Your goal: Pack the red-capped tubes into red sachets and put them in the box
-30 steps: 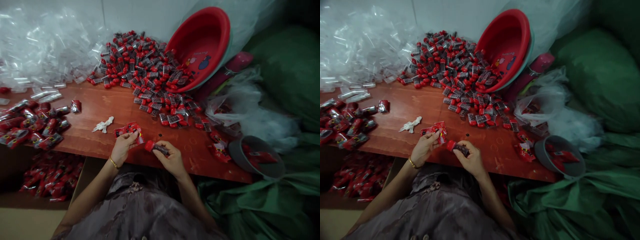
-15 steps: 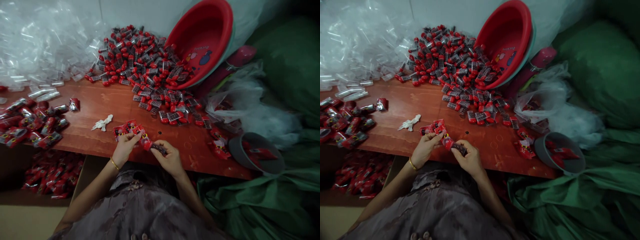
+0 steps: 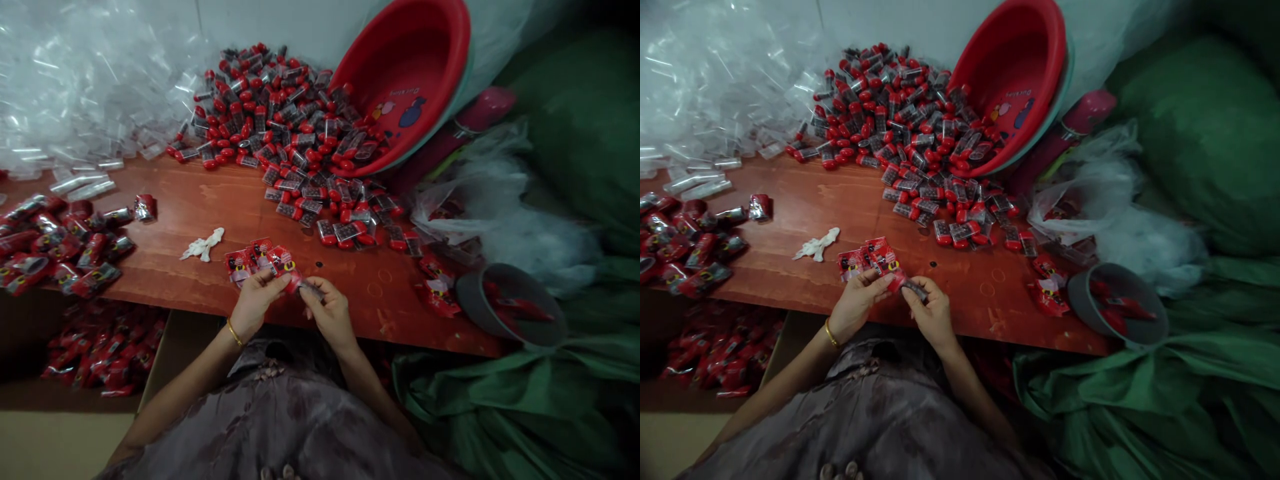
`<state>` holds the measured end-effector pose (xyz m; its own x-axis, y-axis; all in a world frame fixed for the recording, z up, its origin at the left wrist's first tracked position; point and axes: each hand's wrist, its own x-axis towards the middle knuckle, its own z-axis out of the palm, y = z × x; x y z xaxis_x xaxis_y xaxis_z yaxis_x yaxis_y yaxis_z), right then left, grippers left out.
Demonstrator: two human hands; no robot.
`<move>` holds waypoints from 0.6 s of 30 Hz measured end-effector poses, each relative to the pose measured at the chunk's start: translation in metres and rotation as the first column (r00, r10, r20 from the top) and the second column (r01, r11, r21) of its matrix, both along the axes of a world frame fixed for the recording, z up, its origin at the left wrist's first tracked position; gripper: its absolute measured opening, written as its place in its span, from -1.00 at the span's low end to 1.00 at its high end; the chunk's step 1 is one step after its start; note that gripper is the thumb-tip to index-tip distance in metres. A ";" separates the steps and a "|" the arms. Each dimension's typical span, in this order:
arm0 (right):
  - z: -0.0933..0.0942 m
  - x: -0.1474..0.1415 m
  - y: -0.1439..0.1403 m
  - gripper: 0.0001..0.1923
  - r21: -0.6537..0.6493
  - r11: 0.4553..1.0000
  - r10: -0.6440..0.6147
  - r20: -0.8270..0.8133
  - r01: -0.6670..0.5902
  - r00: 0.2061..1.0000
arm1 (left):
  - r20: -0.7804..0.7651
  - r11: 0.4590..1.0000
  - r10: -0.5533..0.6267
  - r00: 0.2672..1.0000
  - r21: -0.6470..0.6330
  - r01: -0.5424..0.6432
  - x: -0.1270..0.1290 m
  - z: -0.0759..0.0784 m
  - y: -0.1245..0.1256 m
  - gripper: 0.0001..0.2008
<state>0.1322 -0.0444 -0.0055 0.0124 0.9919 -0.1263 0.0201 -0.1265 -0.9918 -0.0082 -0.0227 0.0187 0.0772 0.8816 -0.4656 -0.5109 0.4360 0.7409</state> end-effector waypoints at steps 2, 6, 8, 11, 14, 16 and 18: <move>0.004 -0.004 0.000 -0.78 0.033 0.999 -0.035 0.059 0.033 0.998 | 0.009 0.999 0.047 0.999 0.008 -0.047 0.002 0.000 -0.001 -0.62; 0.002 -0.008 0.000 -0.79 0.071 0.996 -0.052 0.071 0.046 0.996 | -0.012 0.994 0.059 0.998 0.091 -0.057 0.005 -0.001 -0.003 -0.65; -0.003 -0.008 0.000 -0.77 0.116 0.990 -0.096 0.093 0.085 0.991 | -0.037 0.991 0.032 0.999 0.128 -0.027 0.006 -0.002 -0.005 -0.67; -0.008 -0.007 -0.002 -0.76 0.170 0.981 -0.120 0.164 0.092 0.979 | -0.044 0.992 0.002 0.999 0.129 0.004 0.008 -0.004 -0.006 -0.66; -0.007 -0.009 -0.001 -0.77 0.164 0.986 -0.074 0.192 0.042 0.979 | -0.039 0.993 0.007 0.999 0.117 -0.003 0.008 -0.007 -0.005 -0.67; -0.005 -0.012 0.000 -0.77 0.143 0.989 -0.070 0.141 0.050 0.988 | -0.047 0.994 0.008 0.999 0.112 -0.003 0.007 -0.008 -0.003 -0.67; -0.004 -0.015 0.003 -0.76 0.111 0.991 -0.077 0.061 0.070 0.995 | -0.056 0.995 0.011 0.998 0.103 -0.006 0.006 -0.008 -0.002 -0.67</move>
<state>0.1169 -0.0416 -0.0093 0.0906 0.9958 -0.0149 0.0791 -0.0221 -0.9966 -0.0017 -0.0247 0.0109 0.0455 0.9255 -0.3760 -0.4700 0.3520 0.8094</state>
